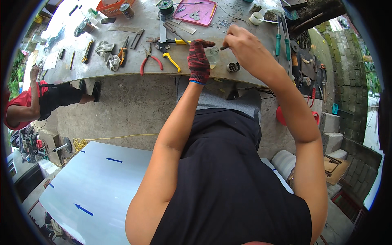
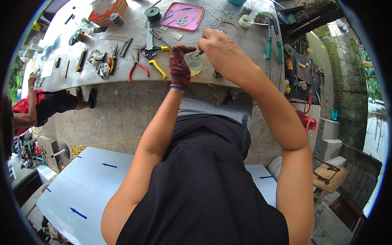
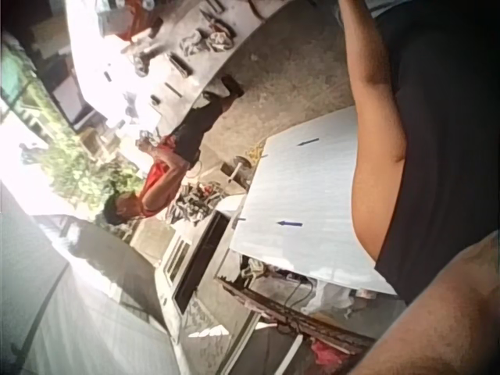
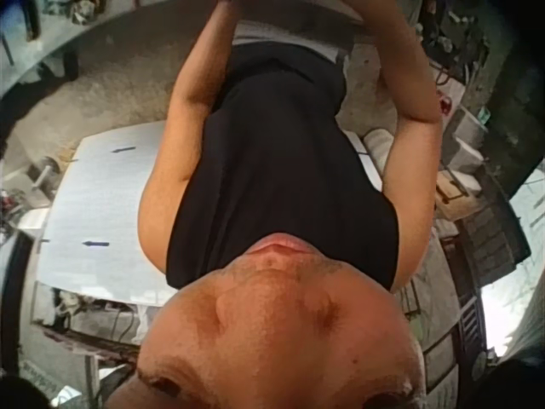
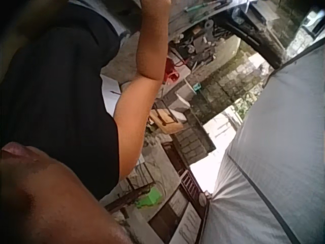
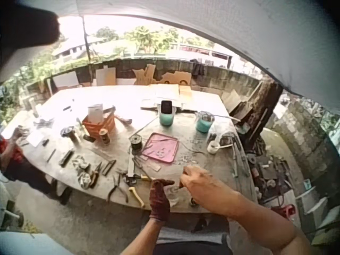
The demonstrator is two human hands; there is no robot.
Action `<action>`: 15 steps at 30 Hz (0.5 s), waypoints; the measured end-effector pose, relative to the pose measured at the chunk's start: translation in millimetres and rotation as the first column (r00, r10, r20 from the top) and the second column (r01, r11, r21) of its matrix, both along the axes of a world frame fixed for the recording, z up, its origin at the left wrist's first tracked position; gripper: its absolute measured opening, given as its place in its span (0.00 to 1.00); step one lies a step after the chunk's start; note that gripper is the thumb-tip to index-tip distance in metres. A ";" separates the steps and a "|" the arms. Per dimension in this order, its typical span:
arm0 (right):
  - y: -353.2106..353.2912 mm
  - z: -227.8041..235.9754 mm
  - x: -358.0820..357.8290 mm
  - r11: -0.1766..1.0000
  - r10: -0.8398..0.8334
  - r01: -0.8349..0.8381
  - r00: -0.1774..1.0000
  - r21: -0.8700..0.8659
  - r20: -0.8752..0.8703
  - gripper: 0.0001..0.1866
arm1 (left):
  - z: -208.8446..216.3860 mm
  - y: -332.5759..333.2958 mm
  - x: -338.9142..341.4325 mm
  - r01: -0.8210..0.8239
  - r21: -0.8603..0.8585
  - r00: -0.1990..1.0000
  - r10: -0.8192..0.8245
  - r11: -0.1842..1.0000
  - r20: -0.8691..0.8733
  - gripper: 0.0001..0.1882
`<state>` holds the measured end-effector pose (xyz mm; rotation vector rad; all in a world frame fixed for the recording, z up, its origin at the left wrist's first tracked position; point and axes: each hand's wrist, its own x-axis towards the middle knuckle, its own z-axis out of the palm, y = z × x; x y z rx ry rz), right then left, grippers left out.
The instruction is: The person assembles a metal hook by inserting a pin and securing it with a cotter pin. They use a file to smooth the hook's edges and a screwdriver to adjust the pin. The person also wipes the hook with a cloth and applies a substance from a small container.
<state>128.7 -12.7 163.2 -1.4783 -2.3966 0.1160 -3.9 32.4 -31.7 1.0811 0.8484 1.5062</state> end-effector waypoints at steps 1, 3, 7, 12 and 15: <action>5.7 -3.3 -3.4 0.999 0.050 -0.050 0.998 0.008 0.028 0.07 | -4.9 -0.4 -6.5 -0.028 0.014 0.998 0.029 1.000 -0.053 0.22; 13.5 -5.2 -11.5 0.997 0.062 -0.057 0.994 -0.052 0.092 0.09 | -14.4 -1.4 -18.4 -0.042 0.019 0.999 0.043 0.999 -0.021 0.21; 27.0 -6.6 -21.5 0.990 0.091 -0.079 0.991 -0.115 0.099 0.07 | -15.0 -12.5 -46.5 -0.065 -0.068 0.998 0.065 0.996 -0.002 0.19; 29.4 -11.5 -15.4 0.979 0.107 -0.105 0.994 -0.175 0.004 0.09 | -21.9 -25.8 -67.7 -0.101 -0.163 0.989 0.081 0.981 -0.125 0.18; 33.2 -13.4 -12.5 0.969 0.118 -0.107 0.992 -0.223 0.037 0.08 | -19.3 -39.2 -66.1 -0.082 -0.246 0.955 0.005 0.966 -0.297 0.12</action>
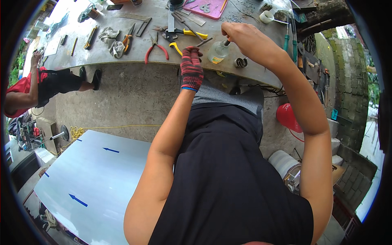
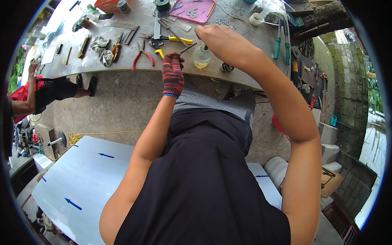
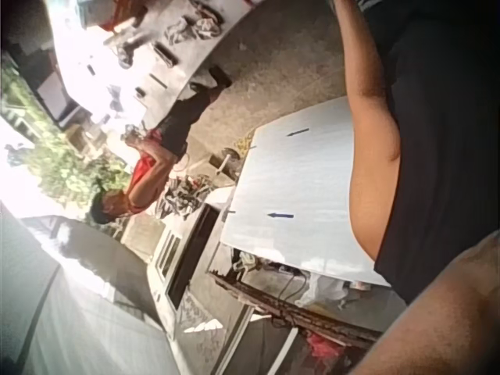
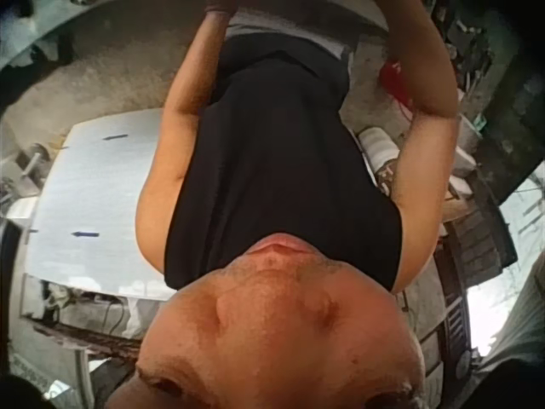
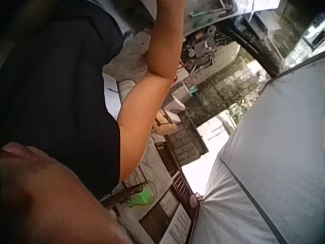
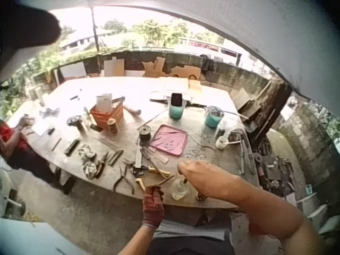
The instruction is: The person assembles a metal hook by inserting a pin and securing it with a cotter pin. They use a file to smooth the hook's edges and a screwdriver to adjust the pin. The person also wipes the hook with a cloth and applies a substance from a small container.
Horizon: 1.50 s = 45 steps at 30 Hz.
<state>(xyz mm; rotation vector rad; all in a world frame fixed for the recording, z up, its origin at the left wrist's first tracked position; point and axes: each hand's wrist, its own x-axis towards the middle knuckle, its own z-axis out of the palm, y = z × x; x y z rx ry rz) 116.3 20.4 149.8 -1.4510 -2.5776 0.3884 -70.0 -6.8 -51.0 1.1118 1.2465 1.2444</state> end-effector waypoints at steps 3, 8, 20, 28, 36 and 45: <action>1.1 -1.8 -0.3 1.000 0.011 -0.011 0.999 -0.007 0.039 0.06 | 8.4 -6.3 8.6 0.102 0.018 0.971 -0.096 0.995 -0.219 0.15; -3.6 -6.4 2.7 0.999 0.019 -0.018 0.999 -0.028 0.036 0.05 | 19.5 7.8 25.3 0.307 0.021 0.703 -0.212 0.952 -0.679 0.48; -14.5 -14.0 6.7 0.989 0.013 -0.019 0.999 0.146 0.041 0.06 | 8.6 21.8 45.6 0.327 -0.034 0.712 -0.270 0.944 -0.648 0.50; -7.0 -15.0 -1.8 0.984 0.058 -0.070 0.996 0.165 0.073 0.08 | 4.4 23.4 43.2 0.323 -0.004 0.709 -0.245 0.946 -0.661 0.50; -6.1 -6.9 -9.0 0.987 0.040 -0.053 0.995 0.149 0.090 0.09 | 6.2 25.2 42.2 0.310 0.000 0.718 -0.234 0.951 -0.656 0.52; -6.9 29.6 10.1 0.984 -0.079 0.082 0.997 0.159 -0.026 0.09 | 13.2 23.6 36.6 0.307 -0.053 0.714 -0.266 0.950 -0.648 0.55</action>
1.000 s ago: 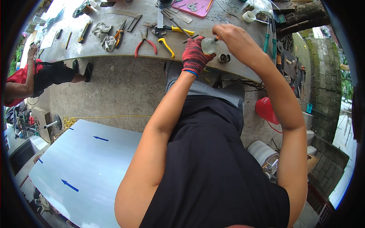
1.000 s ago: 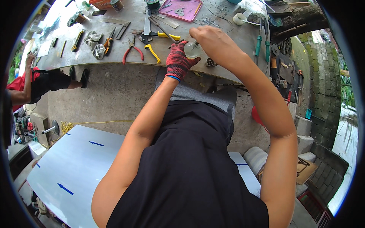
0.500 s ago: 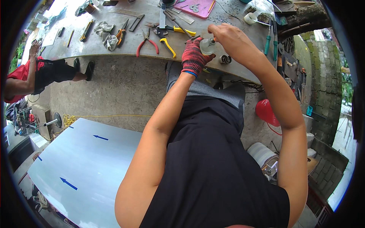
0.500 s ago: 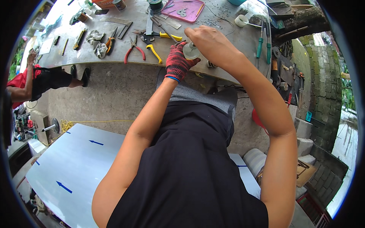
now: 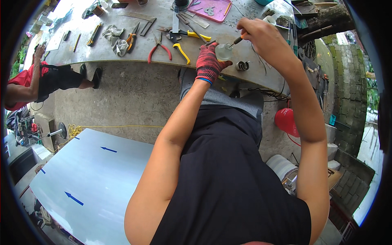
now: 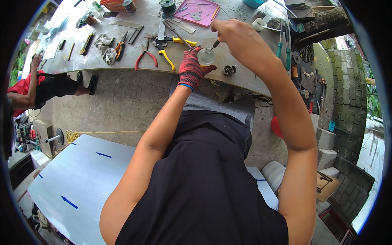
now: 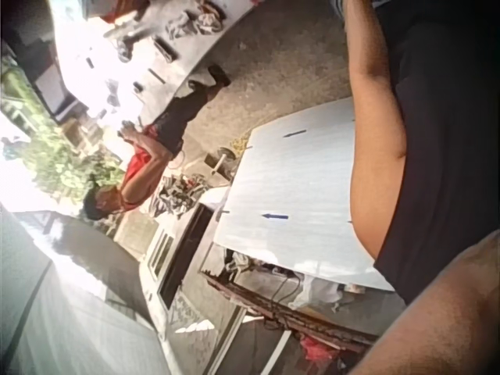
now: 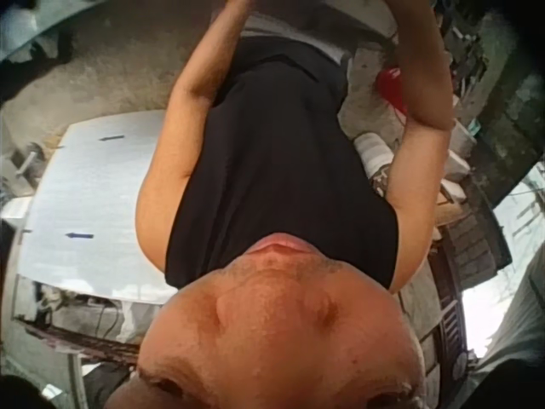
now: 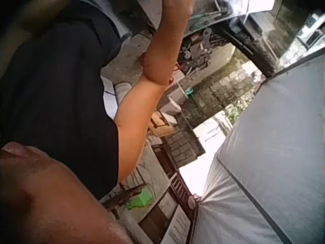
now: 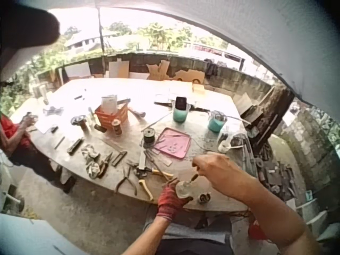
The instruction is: The person assembles a metal hook by inserting a pin and securing it with a cotter pin. They use a file to smooth the hook's edges and a screwdriver to adjust the pin. The person also wipes the hook with a cloth and applies a substance from a small container.
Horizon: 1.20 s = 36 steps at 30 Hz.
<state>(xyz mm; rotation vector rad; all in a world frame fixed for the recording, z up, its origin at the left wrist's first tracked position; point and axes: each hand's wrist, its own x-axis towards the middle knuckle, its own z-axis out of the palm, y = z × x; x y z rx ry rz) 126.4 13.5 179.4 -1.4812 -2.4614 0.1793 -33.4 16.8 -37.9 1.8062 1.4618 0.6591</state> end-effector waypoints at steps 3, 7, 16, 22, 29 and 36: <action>-9.5 7.3 21.2 0.991 -0.123 0.116 0.983 -0.059 -0.137 0.11 | 9.4 0.6 -11.0 0.036 -0.019 0.999 -0.036 0.999 -0.025 0.56; -28.4 -5.2 51.7 0.921 -0.380 0.329 0.880 -0.210 -0.284 0.13 | 17.0 -2.4 -28.7 0.046 -0.002 0.996 -0.046 0.999 0.081 0.50; -63.9 -70.4 90.1 0.773 -0.634 0.270 0.362 -0.574 -0.683 0.13 | 24.2 4.7 -45.0 0.108 0.320 0.929 -0.210 0.941 0.304 0.35; -74.2 -92.0 93.2 0.761 -0.648 0.218 0.232 -0.610 -0.726 0.15 | 44.3 26.9 -25.5 0.195 0.206 0.931 -0.248 0.959 0.269 0.39; -86.0 -101.6 95.8 0.781 -0.602 0.290 0.115 -0.554 -0.790 0.13 | 83.5 32.0 0.9 0.461 0.225 0.883 -0.421 0.858 -0.206 0.36; -110.0 -111.3 113.6 0.762 -0.558 0.376 -0.033 -0.528 -0.829 0.12 | 87.6 29.1 24.5 0.575 0.096 0.733 -0.459 0.813 -0.502 0.24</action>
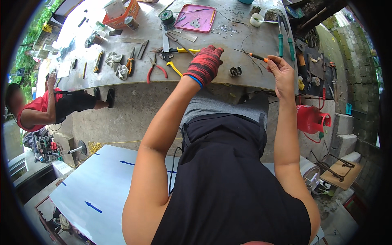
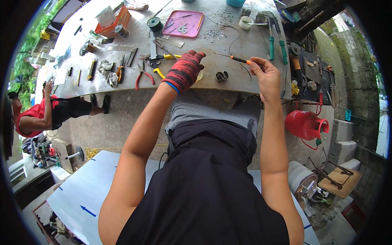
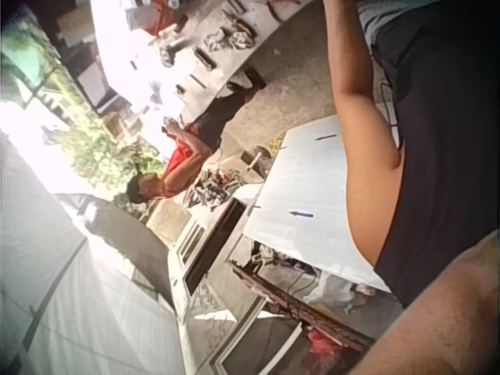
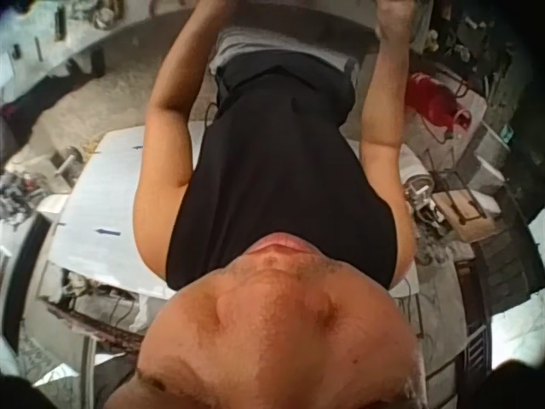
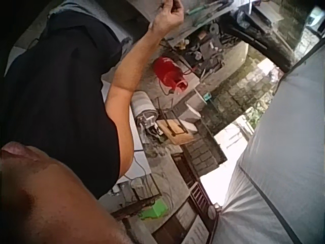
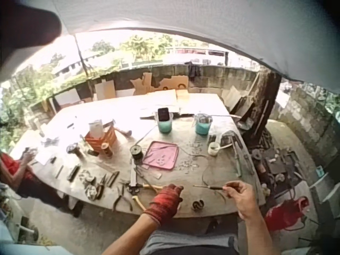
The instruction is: The person assembles a metal hook by inserting a pin and securing it with a cotter pin. They use a file to smooth the hook's edges and a screwdriver to adjust the pin. The person also wipes the hook with a cloth and applies a substance from a small container.
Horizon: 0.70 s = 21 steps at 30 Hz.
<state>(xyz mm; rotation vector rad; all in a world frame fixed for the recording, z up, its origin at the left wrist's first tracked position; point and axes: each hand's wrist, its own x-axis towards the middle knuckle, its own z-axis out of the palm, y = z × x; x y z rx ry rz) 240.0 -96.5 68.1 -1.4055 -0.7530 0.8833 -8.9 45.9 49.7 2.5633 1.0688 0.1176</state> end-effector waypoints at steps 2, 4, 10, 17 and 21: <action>-4.5 -5.5 4.4 0.999 -0.033 0.033 0.999 0.019 -0.034 0.12 | -15.4 0.3 -3.2 -0.020 0.037 0.996 0.017 0.999 0.088 0.19; -7.8 -7.9 7.5 0.998 -0.059 0.062 0.995 0.033 -0.079 0.12 | -28.0 2.9 -4.8 -0.039 0.040 0.986 0.032 0.998 0.162 0.17; -11.2 -6.8 17.0 0.993 -0.095 0.104 0.984 0.059 -0.149 0.12 | -22.8 -4.7 -1.5 0.005 0.110 0.998 -0.011 0.994 0.056 0.19; -6.0 11.2 28.6 0.987 -0.121 0.134 0.982 0.084 -0.142 0.12 | -8.6 -2.9 0.8 0.090 0.106 0.981 -0.070 0.990 -0.179 0.20; -8.0 14.7 30.4 0.980 -0.137 0.149 0.986 0.131 -0.100 0.11 | 0.8 -2.8 0.2 0.104 0.114 0.976 -0.080 0.988 -0.201 0.19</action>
